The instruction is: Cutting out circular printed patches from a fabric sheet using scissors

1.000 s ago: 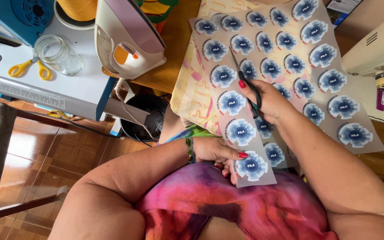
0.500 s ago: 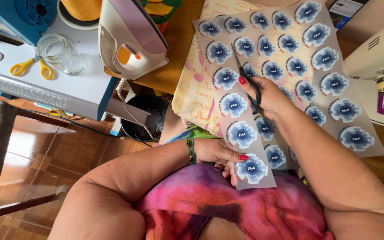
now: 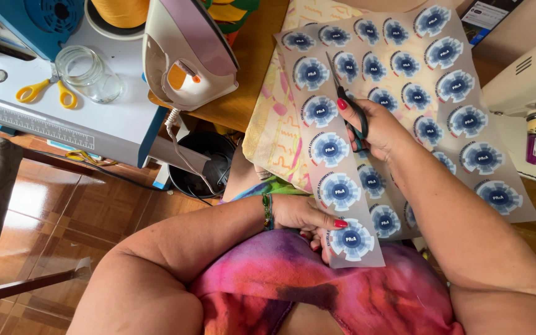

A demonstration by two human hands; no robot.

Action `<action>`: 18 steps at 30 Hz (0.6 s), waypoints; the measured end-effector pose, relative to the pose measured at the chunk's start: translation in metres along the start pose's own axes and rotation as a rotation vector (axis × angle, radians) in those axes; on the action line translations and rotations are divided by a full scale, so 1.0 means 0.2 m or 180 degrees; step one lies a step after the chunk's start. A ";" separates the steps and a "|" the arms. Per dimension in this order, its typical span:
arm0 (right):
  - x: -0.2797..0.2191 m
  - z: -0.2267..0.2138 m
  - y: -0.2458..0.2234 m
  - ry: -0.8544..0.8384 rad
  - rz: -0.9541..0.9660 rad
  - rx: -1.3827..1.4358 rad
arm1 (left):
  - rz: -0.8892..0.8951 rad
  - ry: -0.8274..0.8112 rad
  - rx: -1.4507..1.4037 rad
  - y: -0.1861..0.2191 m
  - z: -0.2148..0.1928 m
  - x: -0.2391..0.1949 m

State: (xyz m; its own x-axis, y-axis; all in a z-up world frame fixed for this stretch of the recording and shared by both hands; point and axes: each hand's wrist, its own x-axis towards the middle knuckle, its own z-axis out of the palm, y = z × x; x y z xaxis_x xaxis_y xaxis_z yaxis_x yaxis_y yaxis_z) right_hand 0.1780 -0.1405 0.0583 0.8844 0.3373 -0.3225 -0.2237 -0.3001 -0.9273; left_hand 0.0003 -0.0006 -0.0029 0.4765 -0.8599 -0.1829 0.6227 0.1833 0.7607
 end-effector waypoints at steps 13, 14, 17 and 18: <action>0.01 -0.13 0.13 -0.0158 -0.0602 0.0635 | 0.1510 0.3918 0.4505 0.67 -0.34 -0.26; 0.01 -0.14 0.13 -0.0208 -0.0614 0.0736 | 0.1777 0.3882 0.3252 0.68 -0.52 -0.20; -0.03 -0.15 0.11 -0.0247 -0.0654 0.0798 | 0.2118 0.3413 0.0870 0.73 -1.05 0.07; -0.03 -0.14 0.10 -0.0286 -0.0667 0.0741 | 0.2210 0.3065 -0.0276 0.74 -1.23 0.17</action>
State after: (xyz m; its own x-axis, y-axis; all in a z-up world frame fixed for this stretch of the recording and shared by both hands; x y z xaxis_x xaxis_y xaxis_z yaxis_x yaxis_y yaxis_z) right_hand 0.1790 -0.1741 0.0473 0.8838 0.4506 -0.1260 -0.1375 -0.0073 -0.9905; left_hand 0.2612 0.1144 -0.0485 0.9755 0.1409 -0.1692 0.0695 0.5320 0.8439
